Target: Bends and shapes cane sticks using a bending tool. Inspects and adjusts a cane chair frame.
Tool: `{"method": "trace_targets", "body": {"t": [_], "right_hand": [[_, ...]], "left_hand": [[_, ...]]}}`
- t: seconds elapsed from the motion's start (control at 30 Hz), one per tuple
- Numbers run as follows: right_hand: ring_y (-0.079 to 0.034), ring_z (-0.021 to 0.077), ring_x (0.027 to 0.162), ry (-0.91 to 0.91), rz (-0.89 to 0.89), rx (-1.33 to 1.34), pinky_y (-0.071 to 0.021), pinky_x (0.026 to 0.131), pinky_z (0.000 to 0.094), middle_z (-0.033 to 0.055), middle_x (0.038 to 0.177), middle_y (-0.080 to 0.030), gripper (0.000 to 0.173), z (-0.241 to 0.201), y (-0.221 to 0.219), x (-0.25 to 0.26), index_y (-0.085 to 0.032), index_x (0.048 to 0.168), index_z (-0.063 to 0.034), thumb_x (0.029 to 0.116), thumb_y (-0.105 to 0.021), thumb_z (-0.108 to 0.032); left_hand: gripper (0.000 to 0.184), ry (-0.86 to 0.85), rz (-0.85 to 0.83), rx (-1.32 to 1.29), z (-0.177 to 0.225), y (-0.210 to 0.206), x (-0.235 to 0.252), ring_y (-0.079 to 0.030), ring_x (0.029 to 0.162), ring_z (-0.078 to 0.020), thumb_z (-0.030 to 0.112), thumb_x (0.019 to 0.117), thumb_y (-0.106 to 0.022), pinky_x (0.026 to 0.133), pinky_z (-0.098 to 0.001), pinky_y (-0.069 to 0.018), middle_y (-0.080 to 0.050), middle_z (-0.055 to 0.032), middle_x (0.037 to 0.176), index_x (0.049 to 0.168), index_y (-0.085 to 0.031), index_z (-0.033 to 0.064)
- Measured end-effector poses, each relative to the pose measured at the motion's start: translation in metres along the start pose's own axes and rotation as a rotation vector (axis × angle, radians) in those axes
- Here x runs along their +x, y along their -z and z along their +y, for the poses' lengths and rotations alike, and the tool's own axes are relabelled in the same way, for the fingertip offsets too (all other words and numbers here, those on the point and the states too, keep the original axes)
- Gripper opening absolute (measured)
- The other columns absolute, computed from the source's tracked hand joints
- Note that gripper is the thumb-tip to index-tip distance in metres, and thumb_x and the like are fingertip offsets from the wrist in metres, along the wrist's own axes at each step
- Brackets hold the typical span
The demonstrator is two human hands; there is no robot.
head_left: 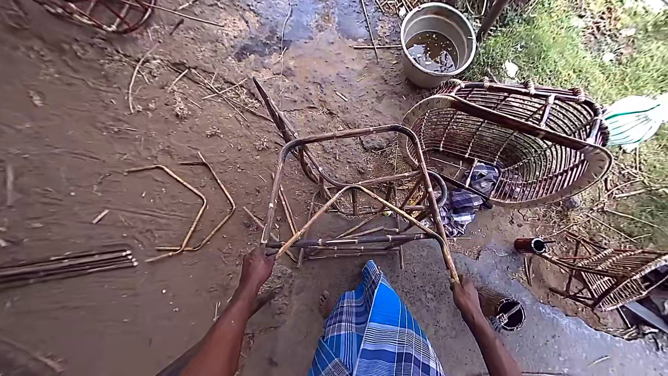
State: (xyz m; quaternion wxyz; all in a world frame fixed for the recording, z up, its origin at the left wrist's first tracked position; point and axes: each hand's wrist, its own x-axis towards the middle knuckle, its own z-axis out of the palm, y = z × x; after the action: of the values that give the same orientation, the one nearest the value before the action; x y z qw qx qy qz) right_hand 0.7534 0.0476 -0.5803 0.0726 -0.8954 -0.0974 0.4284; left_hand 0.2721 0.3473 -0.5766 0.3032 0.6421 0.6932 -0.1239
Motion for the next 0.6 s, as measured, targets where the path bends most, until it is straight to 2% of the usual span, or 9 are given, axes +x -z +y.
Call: {"method": "trace_targets", "body": {"t": [0.2, 0.37, 0.53, 0.6], "right_hand": [[-0.066, 0.0389, 0.098, -0.002, -0.019, -0.012, -0.0505, 0.086, 0.0583, 0.0229, 0.108, -0.068, 0.034, -0.002, 0.003, 0.000, -0.058, 0.135, -0.0027, 0.1083, -0.051, -0.022], [-0.067, 0.0381, 0.096, -0.022, -0.030, -0.051, -0.0522, 0.085, 0.0583, 0.0226, 0.105, -0.069, 0.033, -0.003, 0.011, 0.004, -0.059, 0.133, -0.0037, 0.1073, -0.051, -0.023], [-0.067, 0.0387, 0.099, 0.002, -0.078, -0.031, -0.0514, 0.088, 0.0584, 0.0226, 0.110, -0.069, 0.037, -0.007, 0.010, 0.004, -0.058, 0.139, -0.0051, 0.1077, -0.051, -0.024], [-0.066, 0.0382, 0.097, -0.004, -0.065, -0.027, -0.0511, 0.085, 0.0576, 0.0226, 0.108, -0.068, 0.036, -0.007, 0.007, 0.005, -0.060, 0.134, -0.0033, 0.1080, -0.051, -0.027]], "left_hand": [[0.018, -0.041, -0.057, 0.019, 0.000, 0.006, 0.002, -0.067, 0.115, -0.0402, 0.010, 0.1009, -0.065, 0.104, -0.0641, -0.0455, -0.073, -0.0169, 0.119, 0.114, -0.077, 0.0076], [0.018, -0.058, -0.104, 0.023, 0.005, 0.002, 0.010, -0.064, 0.118, -0.0453, 0.007, 0.1013, -0.063, 0.105, -0.0655, -0.0434, -0.070, -0.0242, 0.120, 0.114, -0.074, 0.0011], [0.018, -0.101, -0.084, -0.021, -0.002, 0.007, 0.015, -0.064, 0.119, -0.0430, 0.004, 0.1002, -0.064, 0.107, -0.0650, -0.0430, -0.071, -0.0208, 0.123, 0.113, -0.075, 0.0003], [0.018, -0.086, -0.086, -0.007, 0.000, 0.009, 0.016, -0.064, 0.118, -0.0435, 0.004, 0.1010, -0.062, 0.105, -0.0645, -0.0436, -0.070, -0.0224, 0.122, 0.114, -0.074, 0.0000]]}}
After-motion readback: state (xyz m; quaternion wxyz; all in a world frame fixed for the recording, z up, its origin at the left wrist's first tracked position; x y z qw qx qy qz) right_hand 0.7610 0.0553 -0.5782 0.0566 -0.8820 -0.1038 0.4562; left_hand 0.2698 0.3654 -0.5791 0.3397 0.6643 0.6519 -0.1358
